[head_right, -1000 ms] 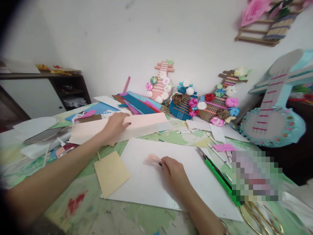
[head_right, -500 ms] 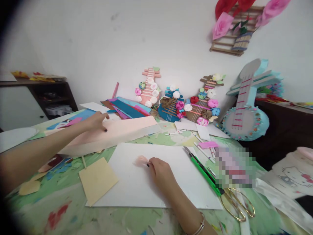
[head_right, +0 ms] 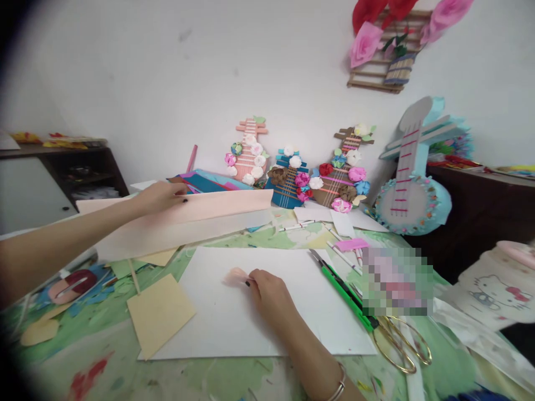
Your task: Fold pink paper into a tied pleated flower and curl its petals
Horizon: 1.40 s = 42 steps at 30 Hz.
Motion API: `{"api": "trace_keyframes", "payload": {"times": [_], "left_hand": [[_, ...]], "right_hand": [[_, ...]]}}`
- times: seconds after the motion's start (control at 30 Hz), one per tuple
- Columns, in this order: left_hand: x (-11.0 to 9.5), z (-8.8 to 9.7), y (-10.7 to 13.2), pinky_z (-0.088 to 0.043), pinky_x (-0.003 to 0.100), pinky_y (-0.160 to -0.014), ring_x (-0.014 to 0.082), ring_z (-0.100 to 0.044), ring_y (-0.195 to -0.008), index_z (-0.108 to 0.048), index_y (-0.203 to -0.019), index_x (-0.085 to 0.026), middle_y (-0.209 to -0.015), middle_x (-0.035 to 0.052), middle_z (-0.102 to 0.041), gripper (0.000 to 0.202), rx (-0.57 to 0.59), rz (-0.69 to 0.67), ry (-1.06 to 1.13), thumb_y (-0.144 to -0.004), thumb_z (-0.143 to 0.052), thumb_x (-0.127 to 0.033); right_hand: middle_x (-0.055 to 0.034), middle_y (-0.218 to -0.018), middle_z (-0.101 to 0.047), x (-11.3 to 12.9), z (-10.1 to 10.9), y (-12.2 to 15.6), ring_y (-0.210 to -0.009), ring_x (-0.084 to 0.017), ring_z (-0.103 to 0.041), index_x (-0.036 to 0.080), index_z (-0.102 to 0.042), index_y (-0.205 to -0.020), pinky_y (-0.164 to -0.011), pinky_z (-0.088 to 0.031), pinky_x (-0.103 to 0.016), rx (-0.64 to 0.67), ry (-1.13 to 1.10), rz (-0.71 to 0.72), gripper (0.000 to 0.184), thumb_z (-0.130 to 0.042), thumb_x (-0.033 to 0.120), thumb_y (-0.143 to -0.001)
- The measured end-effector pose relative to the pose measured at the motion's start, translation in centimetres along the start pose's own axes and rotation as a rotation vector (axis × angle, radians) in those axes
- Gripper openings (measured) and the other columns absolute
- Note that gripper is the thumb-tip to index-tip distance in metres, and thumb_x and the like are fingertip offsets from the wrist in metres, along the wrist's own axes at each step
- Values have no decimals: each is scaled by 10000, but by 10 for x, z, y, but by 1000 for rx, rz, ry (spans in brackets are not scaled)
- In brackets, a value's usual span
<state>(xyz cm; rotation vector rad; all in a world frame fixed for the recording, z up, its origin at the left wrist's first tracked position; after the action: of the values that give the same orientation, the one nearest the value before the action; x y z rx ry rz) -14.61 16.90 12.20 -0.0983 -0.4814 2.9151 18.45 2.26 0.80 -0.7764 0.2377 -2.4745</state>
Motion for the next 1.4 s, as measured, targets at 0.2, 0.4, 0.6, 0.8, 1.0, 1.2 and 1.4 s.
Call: {"api": "trace_keyframes", "payload": {"times": [0.2, 0.4, 0.6, 0.8, 1.0, 1.2, 1.4], "left_hand": [[9, -2, -37, -382, 294, -672, 272, -583, -855, -621, -904, -188, -899, 94, -648, 229, 93, 14, -181, -756, -485, -297], [23, -11, -49, -367, 377, -814, 308, -505, -1016, -529, -1124, -112, -1054, 190, -589, 338, -5, 122, -220, -813, -426, -191], [-10, -27, -14, -293, 368, -943, 264, -431, -1089, -648, -906, -177, -1114, 119, -541, 197, -15, -236, -42, -804, -511, -275], [-29, -62, 54, -352, 276, -836, 219, -470, -939, -657, -762, -203, -928, 69, -577, 142, 442, -594, 207, -664, -682, -304], [-37, -73, 70, -344, 280, -789, 204, -475, -869, -595, -772, -187, -851, 54, -566, 48, 397, -545, 274, -739, -561, -183], [-39, -66, 59, -371, 283, -729, 184, -469, -760, -535, -716, -174, -767, 49, -556, 110, 351, -448, 326, -774, -444, -194], [-46, -22, 31, -350, 221, -585, 119, -454, -626, -486, -745, -171, -694, -10, -518, 152, 140, -152, 638, -727, -495, -322]], "right_hand": [[-23, -791, -626, -4, -2, -1, -707, -146, -567, 199, -546, -837, -653, -387, -244, 3, -32, 17, 192, -368, 201, -908], [-17, -755, -612, -2, 0, -3, -683, -144, -552, 194, -531, -790, -633, -377, -236, 9, -30, 9, 203, -363, 189, -904], [-12, -731, -597, -3, 0, -5, -658, -139, -540, 196, -520, -776, -612, -371, -232, 3, -32, 36, 212, -356, 198, -910], [-14, -727, -593, -4, -1, -3, -649, -142, -536, 198, -521, -770, -612, -377, -240, 13, -34, 20, 229, -344, 224, -914], [-22, -746, -609, -2, -1, -4, -664, -146, -551, 194, -527, -776, -623, -384, -244, 8, -31, 27, 223, -347, 211, -906], [-5, -671, -602, -5, 3, -3, -623, -136, -550, 193, -534, -732, -615, -389, -237, -19, -148, -19, 232, -369, 225, -891], [11, -628, -618, -15, 4, -2, -506, -111, -516, 187, -579, -771, -576, -408, -230, -87, -393, -122, 222, -403, 278, -871]]}}
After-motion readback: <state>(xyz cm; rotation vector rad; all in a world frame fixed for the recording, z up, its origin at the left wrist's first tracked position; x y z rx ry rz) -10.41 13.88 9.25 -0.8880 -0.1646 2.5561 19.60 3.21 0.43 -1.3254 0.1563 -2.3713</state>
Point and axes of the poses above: each hand's wrist, its own y-axis away from the middle knuckle, its own z-axis out of the back of the hand, x = y × z, the point moved 3 cm from there along -y, towards the middle knuckle
